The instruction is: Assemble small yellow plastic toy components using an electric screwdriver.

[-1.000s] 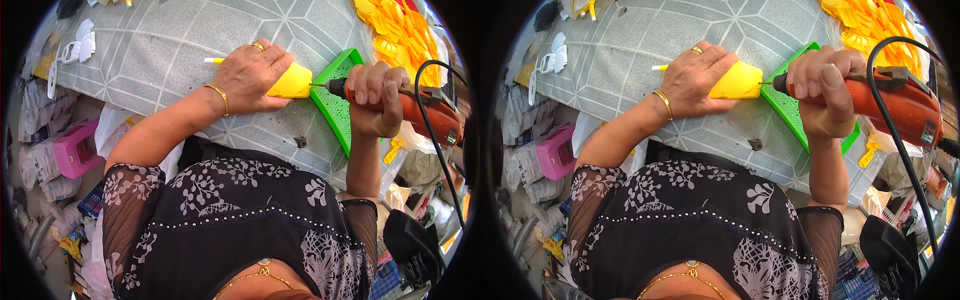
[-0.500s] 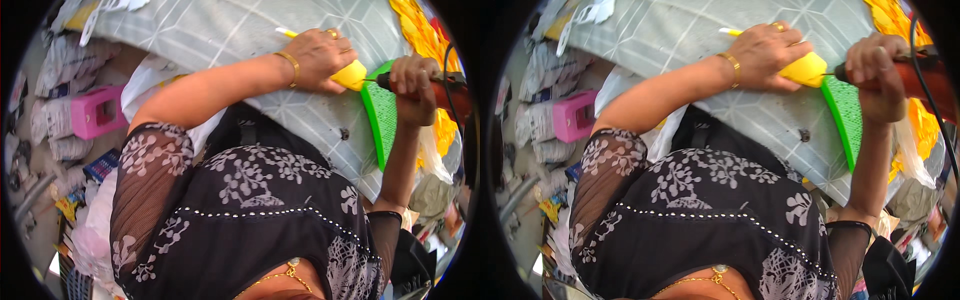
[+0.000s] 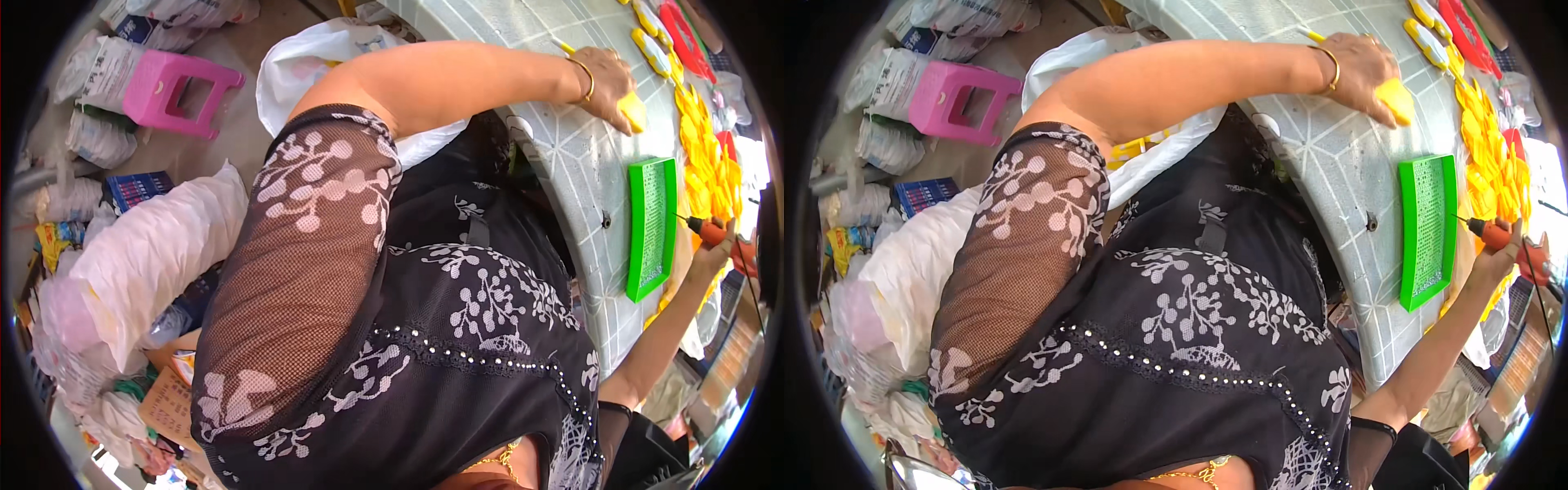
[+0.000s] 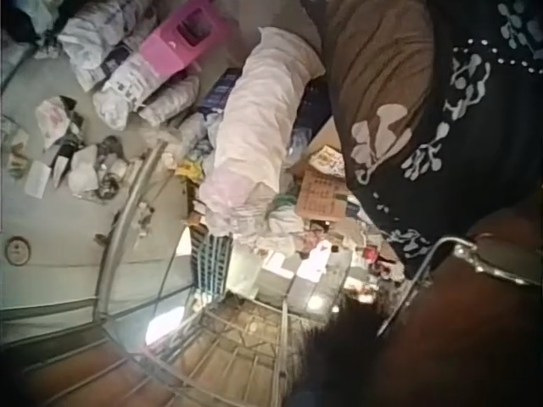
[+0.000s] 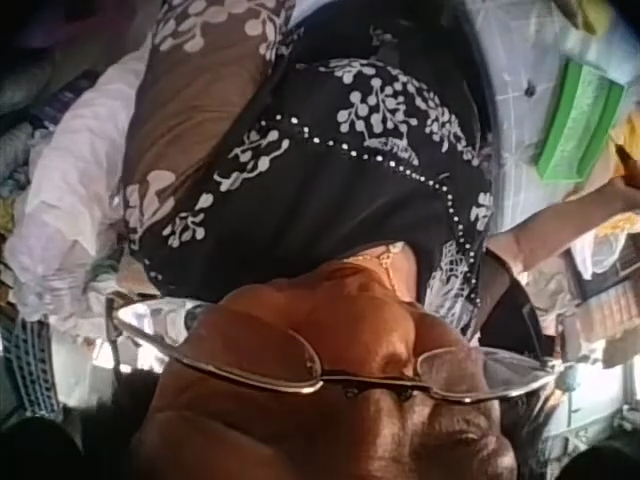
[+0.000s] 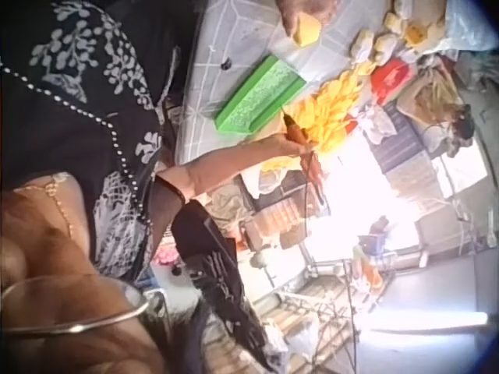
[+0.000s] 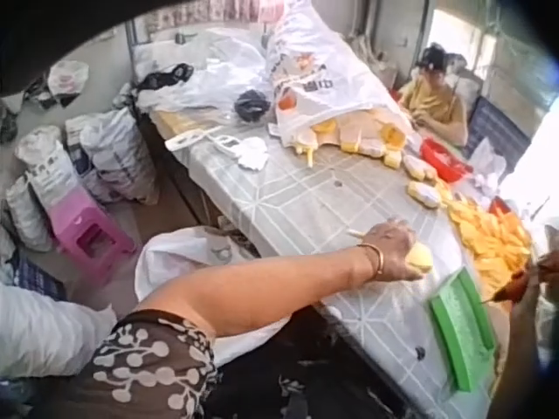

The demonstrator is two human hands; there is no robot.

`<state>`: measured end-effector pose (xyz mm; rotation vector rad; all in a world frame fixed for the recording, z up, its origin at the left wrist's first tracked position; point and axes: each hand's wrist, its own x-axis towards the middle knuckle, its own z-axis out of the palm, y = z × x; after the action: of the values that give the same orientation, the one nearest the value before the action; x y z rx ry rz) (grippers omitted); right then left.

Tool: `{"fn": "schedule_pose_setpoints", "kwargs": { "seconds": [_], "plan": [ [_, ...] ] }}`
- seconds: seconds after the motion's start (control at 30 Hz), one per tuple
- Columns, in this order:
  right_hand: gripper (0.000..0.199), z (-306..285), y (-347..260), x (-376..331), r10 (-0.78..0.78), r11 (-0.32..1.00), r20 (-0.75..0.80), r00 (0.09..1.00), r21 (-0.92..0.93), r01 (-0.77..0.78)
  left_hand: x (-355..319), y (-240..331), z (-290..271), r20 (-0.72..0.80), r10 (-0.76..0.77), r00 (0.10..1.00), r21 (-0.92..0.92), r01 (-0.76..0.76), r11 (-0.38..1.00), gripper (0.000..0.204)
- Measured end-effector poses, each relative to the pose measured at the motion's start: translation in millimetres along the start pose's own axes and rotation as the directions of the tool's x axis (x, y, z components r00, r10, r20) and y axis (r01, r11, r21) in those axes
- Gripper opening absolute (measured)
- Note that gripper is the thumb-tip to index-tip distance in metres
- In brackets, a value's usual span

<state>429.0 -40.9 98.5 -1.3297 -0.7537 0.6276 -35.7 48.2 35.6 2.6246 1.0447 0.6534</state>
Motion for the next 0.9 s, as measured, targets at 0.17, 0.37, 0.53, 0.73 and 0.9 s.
{"fn": "schedule_pose_setpoints", "kwargs": {
  "seconds": [0.17, 0.37, 0.53, 0.73, 0.9],
  "plan": [
    [0.038, -127, 8, 26, 0.375, 0.925, 0.053, 0.925, -0.089, -0.370, 14, -34, -8, 0.040, -0.316, 0.948, -0.367, 0.308, 0.878, 0.094],
    [0.036, -114, 56, -48, 0.326, 0.891, -0.079, 0.942, 0.358, -0.278, -2, -37, -19, 0.217, -0.424, 0.879, -0.915, 0.335, 0.225, 0.053],
    [0.045, -116, 82, -103, 0.232, 0.965, -0.283, 0.931, 0.191, -0.182, -36, -14, -17, -0.098, -0.306, 0.947, -0.664, 0.167, 0.729, 0.069],
    [0.050, -143, 101, -131, 0.140, 0.983, -0.273, 0.952, 0.157, -0.100, -63, 6, -13, -0.309, -0.135, 0.941, -0.372, 0.011, 0.928, 0.078],
    [0.045, -107, 104, -177, -0.011, 0.999, -0.281, 0.960, 0.029, 0.020, -87, 15, -25, -0.440, -0.030, 0.897, -0.202, -0.067, 0.977, 0.077]
  ]
}}
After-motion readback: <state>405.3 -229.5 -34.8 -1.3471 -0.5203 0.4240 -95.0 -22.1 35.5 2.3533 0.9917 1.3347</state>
